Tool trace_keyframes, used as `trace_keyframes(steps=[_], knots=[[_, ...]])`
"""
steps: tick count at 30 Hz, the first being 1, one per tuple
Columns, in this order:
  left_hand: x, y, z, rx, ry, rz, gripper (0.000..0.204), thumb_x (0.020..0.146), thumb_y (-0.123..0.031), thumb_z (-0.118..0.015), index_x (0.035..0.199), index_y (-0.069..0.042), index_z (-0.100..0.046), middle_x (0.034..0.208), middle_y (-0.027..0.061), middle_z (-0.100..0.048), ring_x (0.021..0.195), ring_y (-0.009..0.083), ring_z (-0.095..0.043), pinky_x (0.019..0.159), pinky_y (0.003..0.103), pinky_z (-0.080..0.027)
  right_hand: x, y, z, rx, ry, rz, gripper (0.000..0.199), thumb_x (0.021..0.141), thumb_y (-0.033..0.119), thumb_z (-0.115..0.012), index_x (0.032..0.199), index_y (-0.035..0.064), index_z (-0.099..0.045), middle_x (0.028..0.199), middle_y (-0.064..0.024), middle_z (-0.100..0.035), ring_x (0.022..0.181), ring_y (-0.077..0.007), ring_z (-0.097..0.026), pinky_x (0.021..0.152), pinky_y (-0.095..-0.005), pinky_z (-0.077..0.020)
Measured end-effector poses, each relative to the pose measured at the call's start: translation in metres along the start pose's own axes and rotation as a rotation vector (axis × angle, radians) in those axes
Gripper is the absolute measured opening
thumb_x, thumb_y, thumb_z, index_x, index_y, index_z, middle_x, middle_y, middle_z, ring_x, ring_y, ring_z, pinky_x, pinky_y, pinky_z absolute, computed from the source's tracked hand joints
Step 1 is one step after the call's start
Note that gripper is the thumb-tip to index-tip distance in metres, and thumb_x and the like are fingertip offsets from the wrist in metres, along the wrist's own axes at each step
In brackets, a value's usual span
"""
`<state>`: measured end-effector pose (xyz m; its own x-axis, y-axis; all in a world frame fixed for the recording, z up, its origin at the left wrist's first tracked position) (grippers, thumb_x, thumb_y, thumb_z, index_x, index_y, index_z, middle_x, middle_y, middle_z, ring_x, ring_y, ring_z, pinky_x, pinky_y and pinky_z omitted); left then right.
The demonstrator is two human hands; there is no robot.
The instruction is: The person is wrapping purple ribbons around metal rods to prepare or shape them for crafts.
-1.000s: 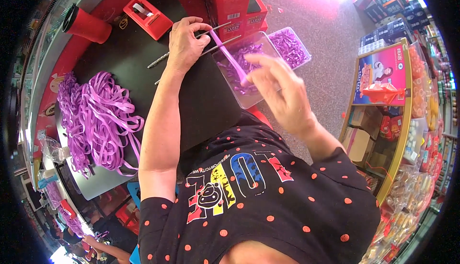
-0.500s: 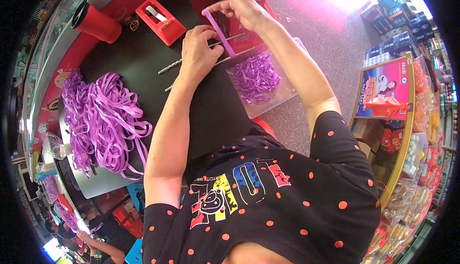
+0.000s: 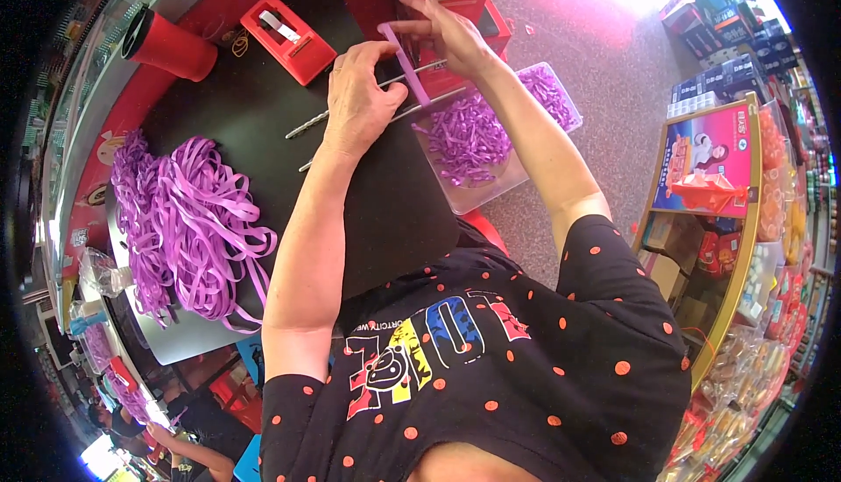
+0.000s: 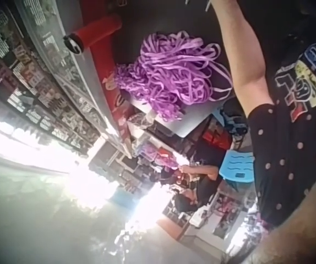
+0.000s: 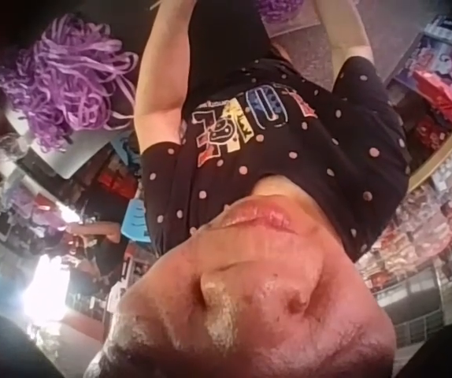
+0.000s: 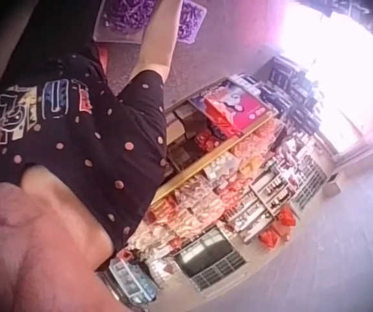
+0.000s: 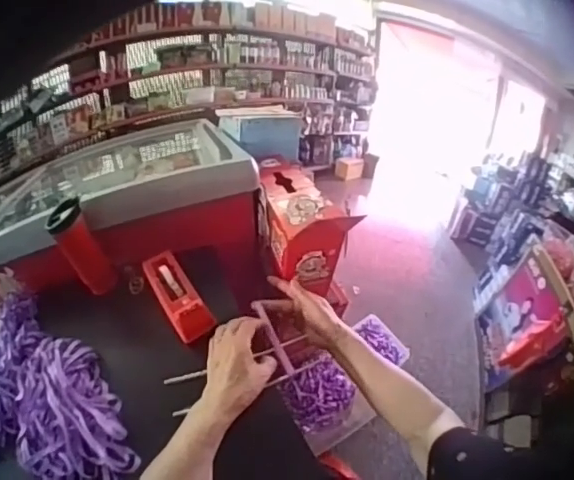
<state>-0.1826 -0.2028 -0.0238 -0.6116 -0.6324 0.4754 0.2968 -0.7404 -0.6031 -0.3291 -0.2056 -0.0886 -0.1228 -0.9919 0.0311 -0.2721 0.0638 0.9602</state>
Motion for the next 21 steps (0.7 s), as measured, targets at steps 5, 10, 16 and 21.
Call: trace_keyframes(steps=[5,10,16,21], knots=[[-0.001,0.003,0.001,-0.007,-0.004,0.056,0.037,0.065,-0.009,-0.066,0.101,-0.006,-0.056,0.102,0.0111,-0.057,0.101,0.031,-0.051,0.09,0.039,-0.04,0.008,0.003,0.001,-0.068,0.011,0.033,0.061,0.1,0.05,-0.023,0.146,0.0091,-0.026,0.121,-0.013,-0.061,0.096,-0.0134,-0.056,0.087,-0.0287,-0.0384],[-0.001,0.003,0.001,-0.01,-0.025,0.02,0.034,0.065,-0.009,-0.066,0.097,-0.006,-0.055,0.098,0.0107,-0.055,0.095,0.0303,-0.051,0.087,0.039,-0.041,0.005,-0.024,0.008,0.012,-0.041,-0.088,0.062,0.1,0.048,-0.026,0.147,0.0084,-0.021,0.12,-0.0156,-0.061,0.102,-0.0172,-0.056,0.093,-0.0323,-0.0403],[-0.002,0.001,0.002,0.005,-0.005,0.008,0.032,0.065,-0.008,-0.066,0.096,-0.008,-0.056,0.099,0.0105,-0.055,0.095,0.0297,-0.051,0.086,0.039,-0.041,-0.035,-0.056,0.004,-0.142,-0.083,-0.205,0.062,0.099,0.049,-0.032,0.143,0.0061,-0.032,0.123,-0.0133,-0.06,0.112,-0.0191,-0.054,0.098,-0.0344,-0.0398],[-0.001,-0.001,0.016,-0.221,-0.078,0.048,0.026,0.07,-0.002,-0.062,0.096,-0.006,-0.059,0.106,0.009,-0.058,0.104,0.0272,-0.053,0.094,0.036,-0.04,-0.099,-0.047,-0.012,-0.282,-0.232,-0.181,0.039,0.099,0.022,-0.039,0.133,0.0048,-0.043,0.121,-0.0055,-0.057,0.082,-0.008,-0.049,0.071,-0.0209,-0.0409]])
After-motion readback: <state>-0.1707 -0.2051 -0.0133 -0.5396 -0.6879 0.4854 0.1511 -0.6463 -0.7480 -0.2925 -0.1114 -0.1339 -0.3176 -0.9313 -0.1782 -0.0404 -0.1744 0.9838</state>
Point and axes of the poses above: each hand's wrist, its own x-axis towards the middle knuckle, its own z-axis out of the back of the hand, y = z × x, the point moved 9 cm from there along x, towards the middle knuckle
